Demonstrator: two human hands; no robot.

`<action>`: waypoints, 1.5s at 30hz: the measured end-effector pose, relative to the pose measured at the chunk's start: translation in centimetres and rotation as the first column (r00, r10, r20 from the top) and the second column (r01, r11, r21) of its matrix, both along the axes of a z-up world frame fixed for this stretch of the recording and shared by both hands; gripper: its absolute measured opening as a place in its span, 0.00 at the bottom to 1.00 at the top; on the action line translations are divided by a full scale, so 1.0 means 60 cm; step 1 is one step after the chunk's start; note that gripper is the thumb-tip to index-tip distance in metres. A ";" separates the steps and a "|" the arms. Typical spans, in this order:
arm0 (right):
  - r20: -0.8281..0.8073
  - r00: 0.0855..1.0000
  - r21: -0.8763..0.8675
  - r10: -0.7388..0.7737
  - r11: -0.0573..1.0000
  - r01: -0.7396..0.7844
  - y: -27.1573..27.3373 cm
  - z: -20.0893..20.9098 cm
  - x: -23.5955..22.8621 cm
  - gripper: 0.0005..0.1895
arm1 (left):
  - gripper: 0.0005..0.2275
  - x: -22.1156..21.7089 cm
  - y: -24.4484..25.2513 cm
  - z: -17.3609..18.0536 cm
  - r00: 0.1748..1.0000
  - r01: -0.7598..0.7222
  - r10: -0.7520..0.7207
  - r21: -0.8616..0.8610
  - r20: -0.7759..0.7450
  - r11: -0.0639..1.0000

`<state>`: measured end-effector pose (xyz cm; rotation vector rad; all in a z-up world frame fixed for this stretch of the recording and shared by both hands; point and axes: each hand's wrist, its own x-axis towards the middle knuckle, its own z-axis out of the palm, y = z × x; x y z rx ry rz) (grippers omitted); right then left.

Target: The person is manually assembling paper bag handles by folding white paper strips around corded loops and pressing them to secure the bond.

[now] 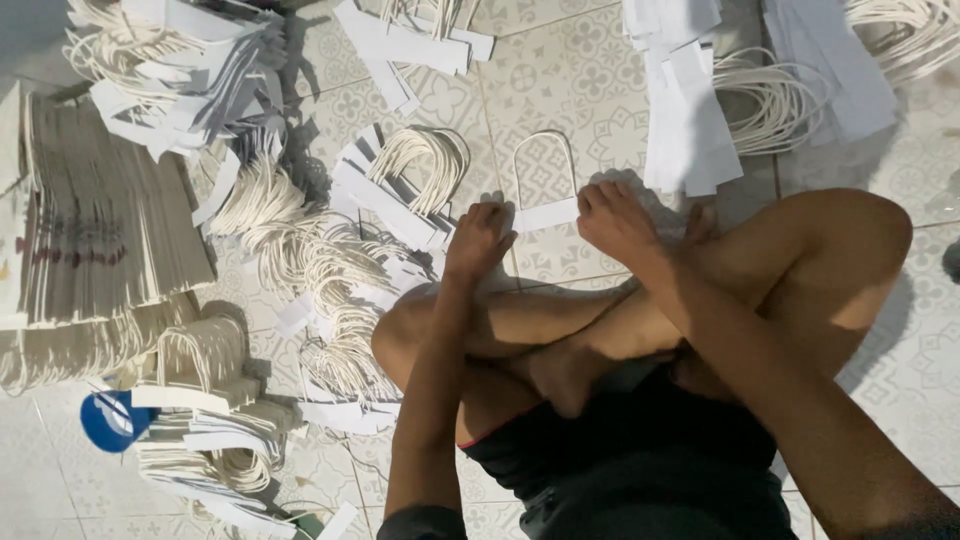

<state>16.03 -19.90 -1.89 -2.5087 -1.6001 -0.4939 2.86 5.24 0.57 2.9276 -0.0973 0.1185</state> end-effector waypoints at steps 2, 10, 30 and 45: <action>0.073 0.997 -0.040 -0.022 0.999 0.025 0.006 0.000 -0.007 0.07 | 0.20 0.011 0.017 -0.009 0.986 0.055 -0.055 -0.006 -0.156 0.998; 0.144 0.984 -0.034 -0.100 0.994 0.106 0.012 0.028 -0.011 0.08 | 0.19 0.080 0.040 0.016 0.937 0.280 -0.250 0.094 -0.245 0.955; 0.304 0.821 0.249 -0.483 0.872 0.421 -0.231 0.182 0.270 0.17 | 0.12 0.601 -0.189 0.208 0.699 0.635 -0.714 0.494 -0.040 0.594; 0.140 0.715 0.015 -0.685 0.724 0.690 -0.413 0.058 0.290 0.13 | 0.11 0.733 -0.430 0.006 0.597 0.710 -0.799 0.414 0.077 0.570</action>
